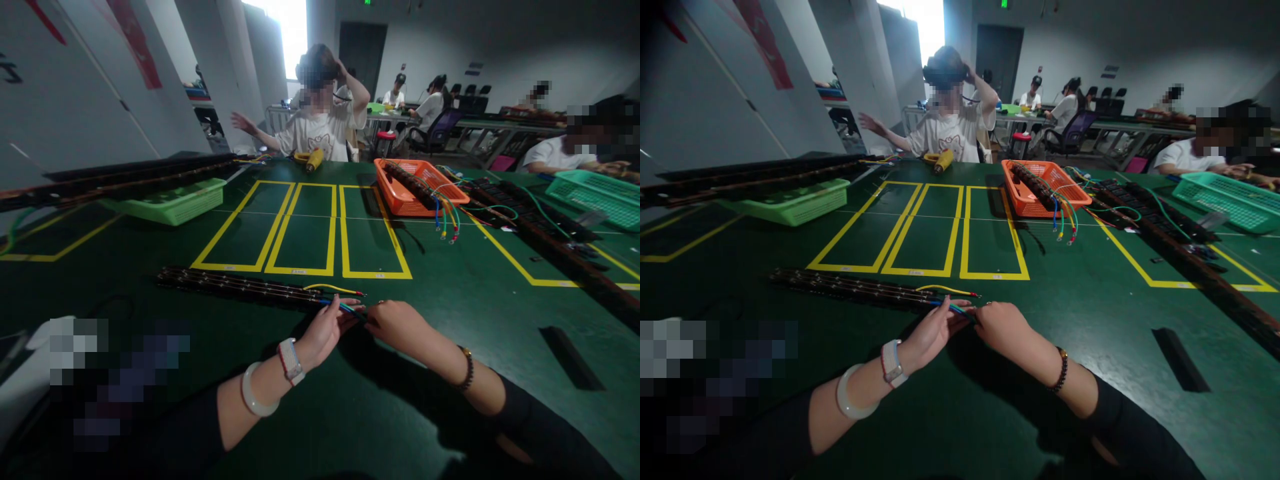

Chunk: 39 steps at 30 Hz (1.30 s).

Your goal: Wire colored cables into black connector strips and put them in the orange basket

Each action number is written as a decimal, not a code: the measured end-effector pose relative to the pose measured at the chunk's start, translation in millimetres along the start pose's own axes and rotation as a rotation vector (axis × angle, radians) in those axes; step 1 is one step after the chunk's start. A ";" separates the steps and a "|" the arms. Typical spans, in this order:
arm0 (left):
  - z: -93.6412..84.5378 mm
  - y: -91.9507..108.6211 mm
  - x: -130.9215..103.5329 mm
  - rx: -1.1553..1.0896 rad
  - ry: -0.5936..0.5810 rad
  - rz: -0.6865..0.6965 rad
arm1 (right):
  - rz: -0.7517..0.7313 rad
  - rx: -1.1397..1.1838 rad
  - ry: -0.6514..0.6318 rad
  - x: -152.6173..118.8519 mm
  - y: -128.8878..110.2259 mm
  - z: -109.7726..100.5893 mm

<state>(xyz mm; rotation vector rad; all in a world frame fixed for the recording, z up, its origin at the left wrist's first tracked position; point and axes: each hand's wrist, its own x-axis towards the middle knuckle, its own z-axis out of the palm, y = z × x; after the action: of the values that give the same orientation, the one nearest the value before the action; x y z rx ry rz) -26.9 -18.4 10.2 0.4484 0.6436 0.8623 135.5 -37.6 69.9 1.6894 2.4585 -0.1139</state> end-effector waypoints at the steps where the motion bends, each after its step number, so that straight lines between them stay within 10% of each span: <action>1: 0.1 0.1 0.2 -0.008 -0.004 -0.004 | 0.018 -0.019 0.017 0.2 0.0 -0.3; 18: 0.9 0.2 0.4 0.064 -0.013 -0.003 | 0.185 -0.117 0.346 26.9 23.5 21.8; 31: -1.5 2.1 2.9 0.046 0.023 -0.049 | 0.059 0.217 -0.011 25.7 34.7 15.4; 39: -3.5 0.7 2.6 0.017 0.001 -0.028 | 0.086 0.292 0.212 16.2 27.0 -5.2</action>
<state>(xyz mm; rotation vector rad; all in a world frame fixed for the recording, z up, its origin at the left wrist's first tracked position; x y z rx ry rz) -28.3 -15.5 7.1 0.4539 0.6572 0.8312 154.6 -12.2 72.9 2.0174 2.6206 -0.3125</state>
